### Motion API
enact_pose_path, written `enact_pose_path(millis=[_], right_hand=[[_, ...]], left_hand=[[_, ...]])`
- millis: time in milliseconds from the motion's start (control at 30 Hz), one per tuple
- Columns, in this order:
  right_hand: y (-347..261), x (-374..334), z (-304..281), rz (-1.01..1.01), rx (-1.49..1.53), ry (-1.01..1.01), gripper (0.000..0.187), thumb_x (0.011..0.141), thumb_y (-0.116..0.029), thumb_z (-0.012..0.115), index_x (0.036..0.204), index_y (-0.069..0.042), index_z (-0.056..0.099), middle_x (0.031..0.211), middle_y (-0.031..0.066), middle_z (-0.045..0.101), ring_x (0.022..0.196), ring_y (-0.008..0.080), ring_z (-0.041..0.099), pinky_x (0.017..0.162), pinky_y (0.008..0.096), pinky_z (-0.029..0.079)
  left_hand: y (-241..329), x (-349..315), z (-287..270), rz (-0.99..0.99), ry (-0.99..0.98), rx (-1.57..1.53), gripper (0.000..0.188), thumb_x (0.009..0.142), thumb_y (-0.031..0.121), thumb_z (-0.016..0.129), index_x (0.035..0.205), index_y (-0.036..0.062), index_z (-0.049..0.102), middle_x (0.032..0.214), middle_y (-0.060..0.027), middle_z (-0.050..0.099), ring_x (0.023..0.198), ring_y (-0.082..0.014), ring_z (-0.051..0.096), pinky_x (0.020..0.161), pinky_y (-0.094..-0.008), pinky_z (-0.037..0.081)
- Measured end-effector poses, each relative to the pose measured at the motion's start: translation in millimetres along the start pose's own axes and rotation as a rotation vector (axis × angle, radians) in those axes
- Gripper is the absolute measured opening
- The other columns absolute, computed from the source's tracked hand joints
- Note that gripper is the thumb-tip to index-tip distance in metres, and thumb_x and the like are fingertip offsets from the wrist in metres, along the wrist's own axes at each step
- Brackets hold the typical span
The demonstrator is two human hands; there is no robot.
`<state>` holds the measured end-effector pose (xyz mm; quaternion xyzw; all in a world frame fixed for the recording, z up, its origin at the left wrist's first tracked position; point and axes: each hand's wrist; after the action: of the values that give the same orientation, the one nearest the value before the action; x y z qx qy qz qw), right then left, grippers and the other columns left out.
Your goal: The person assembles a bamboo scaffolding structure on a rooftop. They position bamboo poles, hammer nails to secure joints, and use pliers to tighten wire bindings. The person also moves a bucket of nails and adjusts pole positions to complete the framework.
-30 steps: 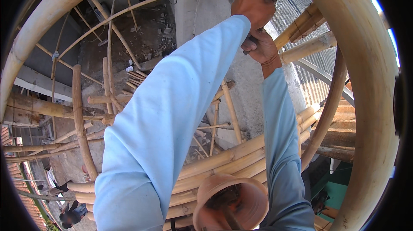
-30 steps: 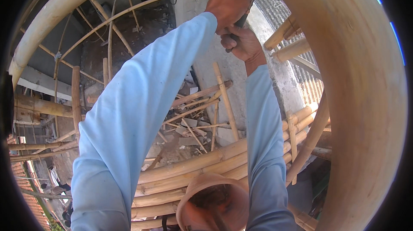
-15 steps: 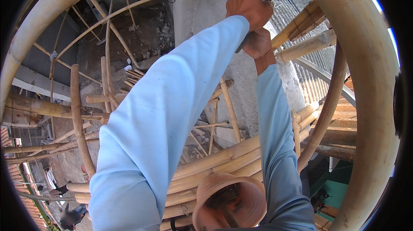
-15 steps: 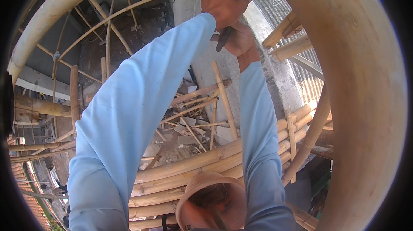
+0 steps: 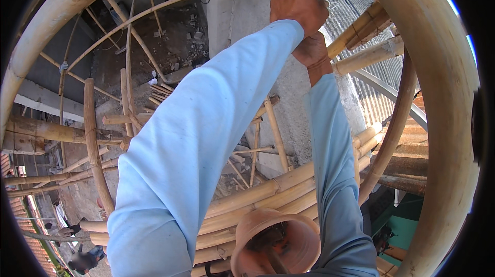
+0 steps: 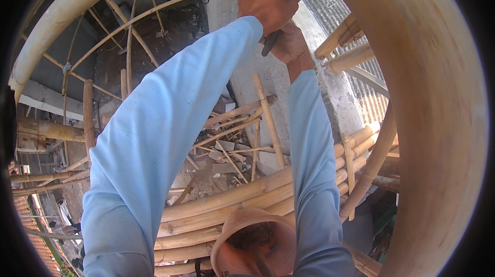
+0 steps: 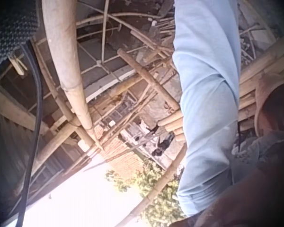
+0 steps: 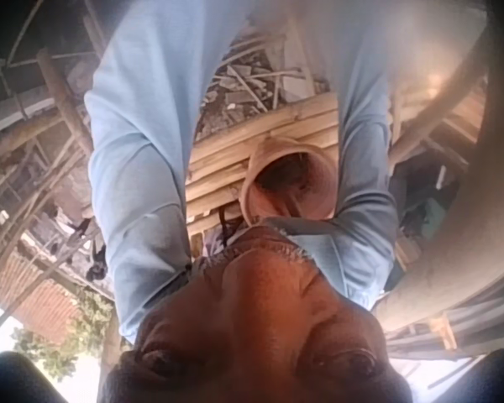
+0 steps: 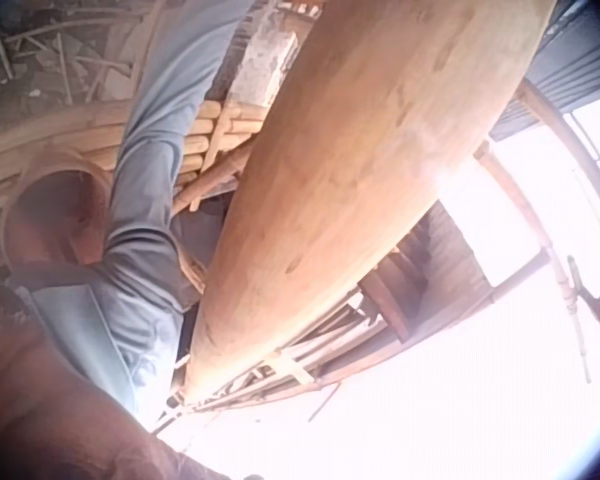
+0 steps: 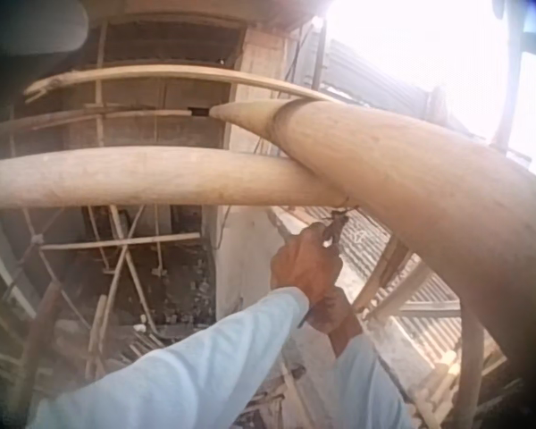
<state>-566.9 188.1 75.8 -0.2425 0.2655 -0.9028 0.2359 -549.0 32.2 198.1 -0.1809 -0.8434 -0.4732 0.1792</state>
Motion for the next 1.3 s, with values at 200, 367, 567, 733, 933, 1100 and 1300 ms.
enact_pose_path(millis=[200, 367, 567, 733, 933, 1100, 1300], right_hand=[[13, -5, 0, -0.05, 0.137, -0.039, 0.062, 0.085, -0.029, 0.076, 0.14, -0.006, 0.058, 0.139, 0.0087, 0.063, 0.133, 0.0304, 0.055, 0.118, 0.0504, 0.038], [40, -3, 54, -0.102, -0.015, 0.017, 0.066, 0.087, -0.018, 0.073, 0.145, -0.001, 0.048, 0.13, 0.0175, 0.064, 0.124, 0.0348, 0.059, 0.111, 0.0541, 0.042], [35, -31, 66, -0.158, -0.502, 0.54, 0.049, 0.091, -0.008, 0.067, 0.136, 0.003, 0.05, 0.117, 0.018, 0.066, 0.109, 0.0287, 0.064, 0.095, 0.0474, 0.049], [49, -7, 63, -0.381, -1.629, 1.199, 0.049, 0.089, -0.014, 0.071, 0.131, 0.003, 0.054, 0.116, 0.0174, 0.066, 0.107, 0.0272, 0.064, 0.092, 0.0455, 0.051], [68, 9, 41, -0.404, -1.841, 1.395, 0.057, 0.084, -0.024, 0.076, 0.13, 0.004, 0.055, 0.119, 0.0186, 0.065, 0.109, 0.0282, 0.063, 0.094, 0.0462, 0.051], [25, -25, 59, 0.029, -0.978, 0.662, 0.064, 0.081, -0.03, 0.079, 0.129, 0.006, 0.056, 0.121, 0.0195, 0.063, 0.112, 0.0294, 0.061, 0.098, 0.0478, 0.049], [5, -48, 38, -0.006, -0.629, 0.349, 0.055, 0.082, -0.017, 0.071, 0.13, 0.006, 0.056, 0.124, 0.0156, 0.064, 0.112, 0.027, 0.063, 0.101, 0.0446, 0.046]], left_hand=[[7, 4, 3, 0.04, -0.082, 0.09, 0.032, 0.087, 0.028, 0.068, 0.107, 0.0025, 0.072, 0.105, -0.0233, 0.075, 0.099, -0.0389, 0.073, 0.097, -0.0457, 0.054], [-10, 17, 2, 0.001, -0.242, -0.226, 0.039, 0.088, 0.033, 0.064, 0.109, 0.0004, 0.069, 0.104, -0.0204, 0.074, 0.099, -0.0371, 0.07, 0.1, -0.0424, 0.049], [4, 1, 12, -0.198, -0.31, -0.311, 0.05, 0.084, 0.035, 0.064, 0.119, -0.0016, 0.065, 0.117, -0.0236, 0.07, 0.116, -0.0392, 0.066, 0.106, -0.0441, 0.048], [27, -12, 50, -0.274, 0.102, -0.206, 0.051, 0.079, 0.042, 0.079, 0.108, 0.0001, 0.073, 0.1, -0.0181, 0.075, 0.095, -0.0356, 0.073, 0.087, -0.045, 0.056], [10, 15, 50, -0.221, -0.106, -0.396, 0.046, 0.074, 0.044, 0.09, 0.077, 0.0002, 0.074, 0.077, -0.0138, 0.074, 0.07, -0.0257, 0.073, 0.071, -0.0386, 0.058], [-22, 27, 37, -0.099, -0.447, -0.688, 0.036, 0.073, 0.033, 0.091, 0.071, 0.0019, 0.072, 0.065, -0.0115, 0.07, 0.055, -0.0207, 0.068, 0.06, -0.0336, 0.056], [-17, 13, 50, -0.212, -0.411, -0.952, 0.036, 0.073, 0.033, 0.09, 0.078, 0.0018, 0.072, 0.071, -0.012, 0.07, 0.064, -0.0194, 0.066, 0.066, -0.035, 0.054]])
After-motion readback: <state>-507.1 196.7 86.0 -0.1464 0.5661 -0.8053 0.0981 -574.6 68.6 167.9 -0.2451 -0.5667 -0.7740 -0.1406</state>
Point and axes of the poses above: each hand's wrist, its own x-axis towards the middle knuckle, its own z-axis out of the palm, y = z × x
